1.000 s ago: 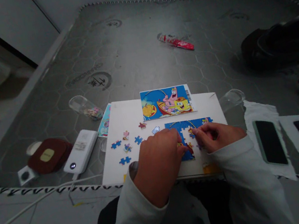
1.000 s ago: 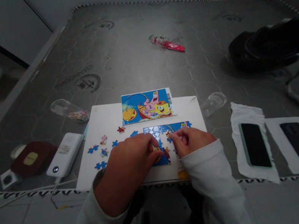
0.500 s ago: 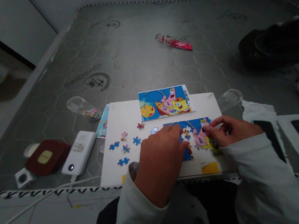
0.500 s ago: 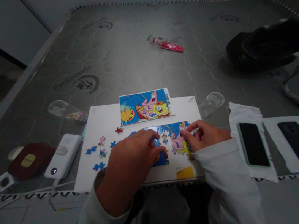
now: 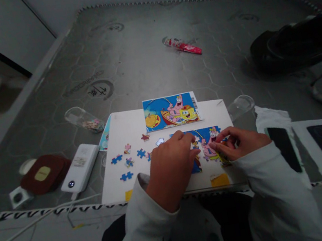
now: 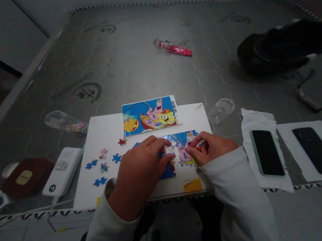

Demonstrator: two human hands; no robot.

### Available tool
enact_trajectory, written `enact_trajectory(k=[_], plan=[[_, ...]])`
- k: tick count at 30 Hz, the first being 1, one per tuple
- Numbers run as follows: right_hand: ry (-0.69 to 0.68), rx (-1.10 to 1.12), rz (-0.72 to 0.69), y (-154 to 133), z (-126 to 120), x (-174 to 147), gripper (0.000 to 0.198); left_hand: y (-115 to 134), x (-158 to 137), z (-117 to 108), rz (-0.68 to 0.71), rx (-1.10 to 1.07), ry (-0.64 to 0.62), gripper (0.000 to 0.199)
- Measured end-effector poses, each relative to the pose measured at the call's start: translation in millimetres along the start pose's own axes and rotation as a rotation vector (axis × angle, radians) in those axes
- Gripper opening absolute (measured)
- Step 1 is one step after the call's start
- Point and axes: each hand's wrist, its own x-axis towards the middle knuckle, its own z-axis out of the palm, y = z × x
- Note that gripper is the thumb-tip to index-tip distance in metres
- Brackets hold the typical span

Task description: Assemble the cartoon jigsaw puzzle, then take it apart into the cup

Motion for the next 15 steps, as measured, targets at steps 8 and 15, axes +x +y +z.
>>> enact_trajectory(k=[8, 15], plan=[[-0.037, 0.033, 0.0, -4.8, -4.1, -1.5, 0.042, 3.7, -0.6, -4.6, 0.006, 0.012, -0.041, 0.023], [-0.044, 0.021, -0.006, -7.9, -6.8, -1.8, 0.035, 3.5, 0.6, -0.1, 0.037, -0.008, -0.05, 0.022]])
